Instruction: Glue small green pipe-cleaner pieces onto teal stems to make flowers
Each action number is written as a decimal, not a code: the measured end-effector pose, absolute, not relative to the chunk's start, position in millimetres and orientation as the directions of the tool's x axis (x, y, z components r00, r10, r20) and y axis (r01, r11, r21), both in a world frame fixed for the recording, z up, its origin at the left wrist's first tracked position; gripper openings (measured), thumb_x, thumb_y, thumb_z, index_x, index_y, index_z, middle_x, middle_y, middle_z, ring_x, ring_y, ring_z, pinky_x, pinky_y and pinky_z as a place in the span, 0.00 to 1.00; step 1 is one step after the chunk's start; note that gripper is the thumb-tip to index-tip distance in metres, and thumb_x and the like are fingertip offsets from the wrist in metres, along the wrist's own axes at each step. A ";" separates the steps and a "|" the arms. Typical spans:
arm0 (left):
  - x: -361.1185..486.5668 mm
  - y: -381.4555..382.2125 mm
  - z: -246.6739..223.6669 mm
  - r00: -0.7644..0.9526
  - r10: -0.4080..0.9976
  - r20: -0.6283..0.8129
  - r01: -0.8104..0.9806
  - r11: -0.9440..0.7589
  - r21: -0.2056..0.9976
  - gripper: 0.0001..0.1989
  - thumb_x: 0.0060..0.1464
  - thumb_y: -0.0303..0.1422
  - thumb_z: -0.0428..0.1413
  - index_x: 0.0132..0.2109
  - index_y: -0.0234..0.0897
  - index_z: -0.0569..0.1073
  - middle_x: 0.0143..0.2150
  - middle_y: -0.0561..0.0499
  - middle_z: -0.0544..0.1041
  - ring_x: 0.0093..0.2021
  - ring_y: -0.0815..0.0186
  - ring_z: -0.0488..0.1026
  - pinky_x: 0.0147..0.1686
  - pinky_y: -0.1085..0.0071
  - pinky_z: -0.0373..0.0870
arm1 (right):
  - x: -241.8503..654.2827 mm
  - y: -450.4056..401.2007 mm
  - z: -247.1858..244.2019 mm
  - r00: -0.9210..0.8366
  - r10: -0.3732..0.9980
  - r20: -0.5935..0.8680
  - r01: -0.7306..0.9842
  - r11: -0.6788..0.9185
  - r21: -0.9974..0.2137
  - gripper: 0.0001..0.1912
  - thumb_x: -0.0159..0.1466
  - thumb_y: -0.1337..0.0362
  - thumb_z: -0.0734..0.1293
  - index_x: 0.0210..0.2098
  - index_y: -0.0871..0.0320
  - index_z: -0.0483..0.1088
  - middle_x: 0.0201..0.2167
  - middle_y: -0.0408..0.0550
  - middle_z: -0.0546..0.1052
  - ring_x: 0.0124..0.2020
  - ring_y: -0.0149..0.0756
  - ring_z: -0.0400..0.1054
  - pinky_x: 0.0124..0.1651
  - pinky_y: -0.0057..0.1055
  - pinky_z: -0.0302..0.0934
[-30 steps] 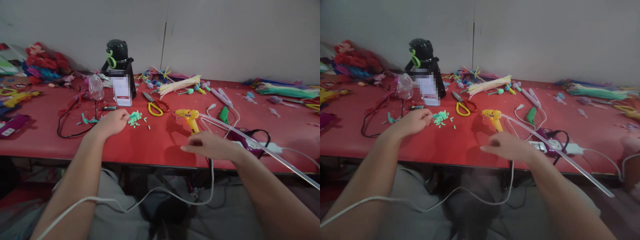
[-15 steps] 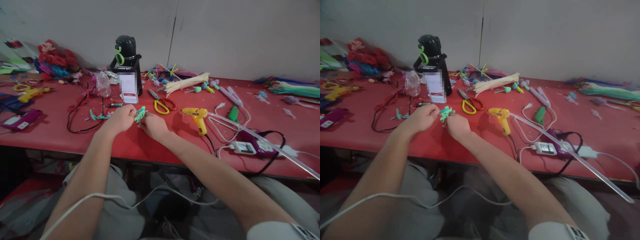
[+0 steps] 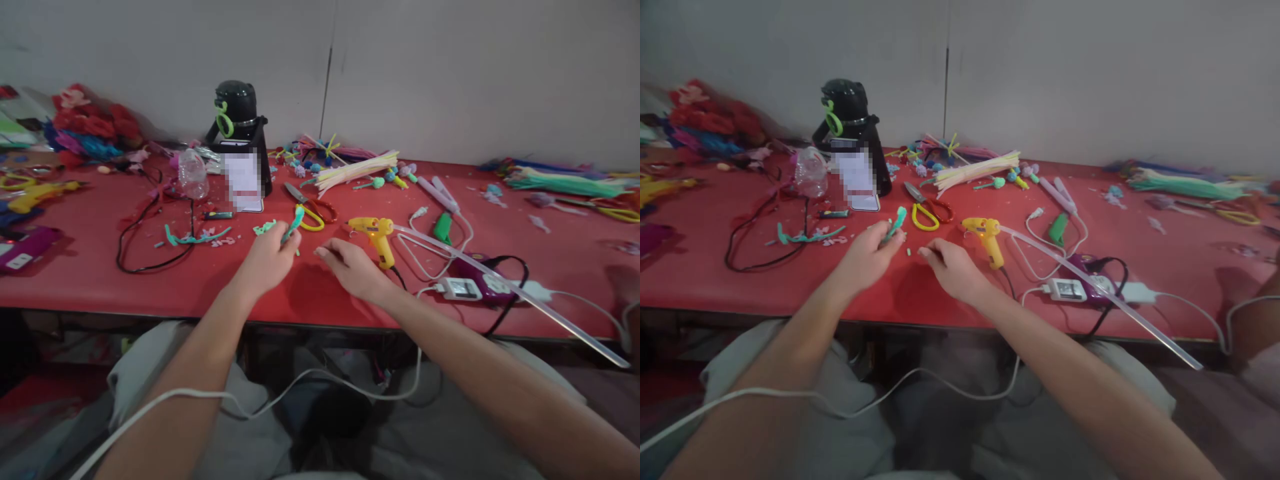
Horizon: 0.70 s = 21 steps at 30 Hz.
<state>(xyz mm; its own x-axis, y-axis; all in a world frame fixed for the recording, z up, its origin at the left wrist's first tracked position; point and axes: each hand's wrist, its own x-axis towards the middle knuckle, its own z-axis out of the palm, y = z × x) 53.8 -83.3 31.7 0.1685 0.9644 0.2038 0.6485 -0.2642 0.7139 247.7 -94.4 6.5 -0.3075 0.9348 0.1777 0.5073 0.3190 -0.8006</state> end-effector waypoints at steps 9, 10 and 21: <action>95.5 -121.4 24.9 0.334 0.929 0.160 0.464 -0.310 0.830 0.10 0.65 0.41 0.53 0.42 0.39 0.68 0.32 0.53 0.75 0.29 0.66 0.71 0.31 0.71 0.64 | 281.1 -127.6 11.1 -0.277 0.953 0.119 0.347 0.215 -0.913 0.11 0.70 0.57 0.61 0.36 0.57 0.67 0.26 0.41 0.70 0.27 0.32 0.62 0.33 0.32 0.58; 96.3 -120.9 23.8 0.338 0.928 0.158 0.475 -0.314 0.822 0.11 0.65 0.42 0.53 0.40 0.39 0.68 0.31 0.53 0.74 0.28 0.67 0.69 0.30 0.71 0.63 | 280.8 -127.0 11.4 -0.282 0.952 0.123 0.350 0.221 -0.910 0.11 0.70 0.57 0.61 0.36 0.57 0.67 0.27 0.42 0.70 0.28 0.32 0.62 0.34 0.32 0.58; 99.5 -116.8 19.5 0.293 0.941 0.169 0.409 -0.283 0.868 0.14 0.65 0.38 0.51 0.31 0.39 0.61 0.27 0.56 0.63 0.29 0.68 0.60 0.30 0.69 0.56 | 280.8 -121.0 8.6 -0.271 0.950 0.152 0.301 0.233 -0.925 0.13 0.71 0.54 0.62 0.36 0.56 0.67 0.27 0.41 0.70 0.28 0.32 0.63 0.33 0.31 0.59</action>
<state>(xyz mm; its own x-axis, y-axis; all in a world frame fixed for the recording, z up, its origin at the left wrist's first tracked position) 99.5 -116.8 19.5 0.2927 0.9412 0.1686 0.4093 -0.2826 0.8675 280.8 -121.0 8.6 -0.2713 0.9505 0.1515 0.3011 0.2334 -0.9246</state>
